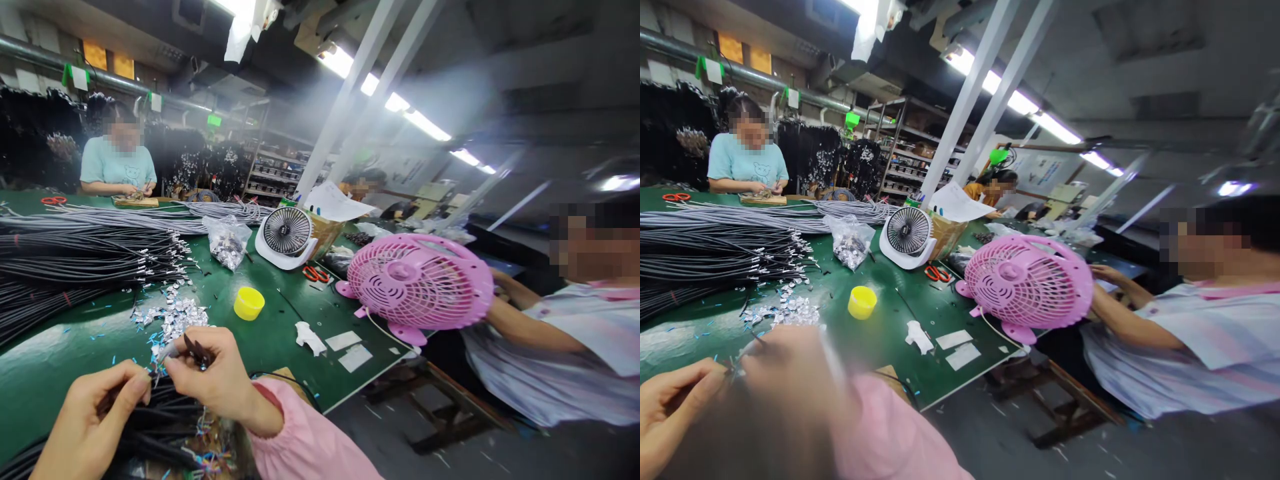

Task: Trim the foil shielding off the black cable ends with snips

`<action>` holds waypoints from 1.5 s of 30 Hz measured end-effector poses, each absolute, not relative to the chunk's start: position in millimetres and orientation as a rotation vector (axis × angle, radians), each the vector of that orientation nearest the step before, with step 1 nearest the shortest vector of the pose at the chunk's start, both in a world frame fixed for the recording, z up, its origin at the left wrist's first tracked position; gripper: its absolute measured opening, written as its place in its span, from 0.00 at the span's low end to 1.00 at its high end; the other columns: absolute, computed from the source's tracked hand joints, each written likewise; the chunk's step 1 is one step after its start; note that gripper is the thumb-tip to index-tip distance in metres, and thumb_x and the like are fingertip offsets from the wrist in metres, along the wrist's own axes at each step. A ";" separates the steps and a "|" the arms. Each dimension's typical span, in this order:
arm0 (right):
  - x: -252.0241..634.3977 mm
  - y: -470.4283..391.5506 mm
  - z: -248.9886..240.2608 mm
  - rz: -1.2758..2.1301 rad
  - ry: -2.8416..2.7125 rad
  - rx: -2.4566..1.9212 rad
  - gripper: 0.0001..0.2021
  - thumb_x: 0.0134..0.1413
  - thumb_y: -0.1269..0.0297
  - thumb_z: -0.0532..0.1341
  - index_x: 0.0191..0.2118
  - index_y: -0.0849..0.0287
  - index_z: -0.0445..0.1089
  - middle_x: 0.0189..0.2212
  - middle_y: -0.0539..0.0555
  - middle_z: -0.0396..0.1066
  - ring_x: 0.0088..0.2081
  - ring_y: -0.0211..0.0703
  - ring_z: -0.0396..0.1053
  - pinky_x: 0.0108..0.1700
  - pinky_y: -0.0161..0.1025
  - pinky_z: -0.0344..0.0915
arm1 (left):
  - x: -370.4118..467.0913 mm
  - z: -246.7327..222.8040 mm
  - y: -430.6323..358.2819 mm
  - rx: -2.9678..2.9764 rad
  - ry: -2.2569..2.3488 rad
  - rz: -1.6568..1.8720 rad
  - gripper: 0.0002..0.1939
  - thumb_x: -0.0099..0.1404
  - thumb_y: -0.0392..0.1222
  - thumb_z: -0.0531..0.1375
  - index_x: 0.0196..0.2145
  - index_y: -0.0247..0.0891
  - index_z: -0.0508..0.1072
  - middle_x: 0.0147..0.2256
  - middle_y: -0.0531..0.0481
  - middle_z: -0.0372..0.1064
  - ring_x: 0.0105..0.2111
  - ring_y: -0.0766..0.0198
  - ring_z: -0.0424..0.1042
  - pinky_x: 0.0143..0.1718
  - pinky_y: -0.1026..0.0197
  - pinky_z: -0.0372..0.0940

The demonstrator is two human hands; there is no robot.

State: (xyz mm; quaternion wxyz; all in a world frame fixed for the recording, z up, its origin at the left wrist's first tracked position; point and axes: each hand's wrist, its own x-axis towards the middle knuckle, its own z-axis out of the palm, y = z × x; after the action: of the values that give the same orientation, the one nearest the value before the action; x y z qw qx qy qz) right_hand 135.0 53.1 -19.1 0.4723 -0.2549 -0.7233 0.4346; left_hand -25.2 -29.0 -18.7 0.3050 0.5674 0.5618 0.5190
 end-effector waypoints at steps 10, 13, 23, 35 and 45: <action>132.5 46.5 -26.2 0.890 -1.735 -0.697 0.02 0.39 0.72 0.64 0.24 0.60 0.72 0.18 0.47 0.67 0.18 0.31 0.58 0.18 0.30 0.52 | -8.3 -10.3 -38.4 1.264 1.570 1.347 0.21 0.57 0.64 0.62 0.23 0.42 0.74 0.21 0.55 0.69 0.23 0.64 0.68 0.23 0.69 0.63; 133.9 44.9 -25.1 0.608 -1.772 -0.651 0.03 0.41 0.72 0.65 0.27 0.58 0.73 0.21 0.50 0.72 0.21 0.36 0.66 0.24 0.33 0.63 | -7.5 -7.1 -37.6 1.240 1.550 1.323 0.28 0.58 0.69 0.58 0.19 0.41 0.69 0.19 0.57 0.59 0.21 0.68 0.59 0.19 0.70 0.58; 135.9 45.4 -24.9 0.231 -2.010 -0.612 0.16 0.47 0.72 0.66 0.15 0.56 0.62 0.17 0.52 0.68 0.19 0.38 0.65 0.22 0.34 0.63 | -6.9 -3.5 -37.5 1.179 1.575 1.328 0.31 0.56 0.73 0.58 0.18 0.40 0.65 0.20 0.57 0.56 0.22 0.68 0.56 0.19 0.70 0.56; 137.1 43.4 -22.7 0.663 -1.810 -0.629 0.01 0.47 0.65 0.67 0.29 0.54 0.75 0.24 0.53 0.74 0.24 0.42 0.69 0.27 0.38 0.66 | -5.0 0.3 -37.0 1.056 1.546 1.414 0.31 0.50 0.74 0.63 0.20 0.39 0.72 0.20 0.57 0.59 0.22 0.69 0.57 0.18 0.72 0.57; 138.1 45.5 -22.5 0.731 -1.857 -0.581 0.05 0.46 0.66 0.67 0.33 0.55 0.78 0.24 0.51 0.75 0.25 0.42 0.68 0.29 0.38 0.65 | -7.5 -5.5 -37.4 1.091 1.537 1.385 0.24 0.52 0.66 0.66 0.22 0.40 0.74 0.20 0.55 0.67 0.23 0.67 0.63 0.20 0.71 0.61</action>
State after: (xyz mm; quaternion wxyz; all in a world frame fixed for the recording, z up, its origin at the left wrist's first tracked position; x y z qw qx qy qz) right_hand 138.1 45.5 -22.5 0.5067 -0.2408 -0.7703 0.3032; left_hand -7.5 -37.4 -5.5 0.3905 0.4292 0.6050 0.5452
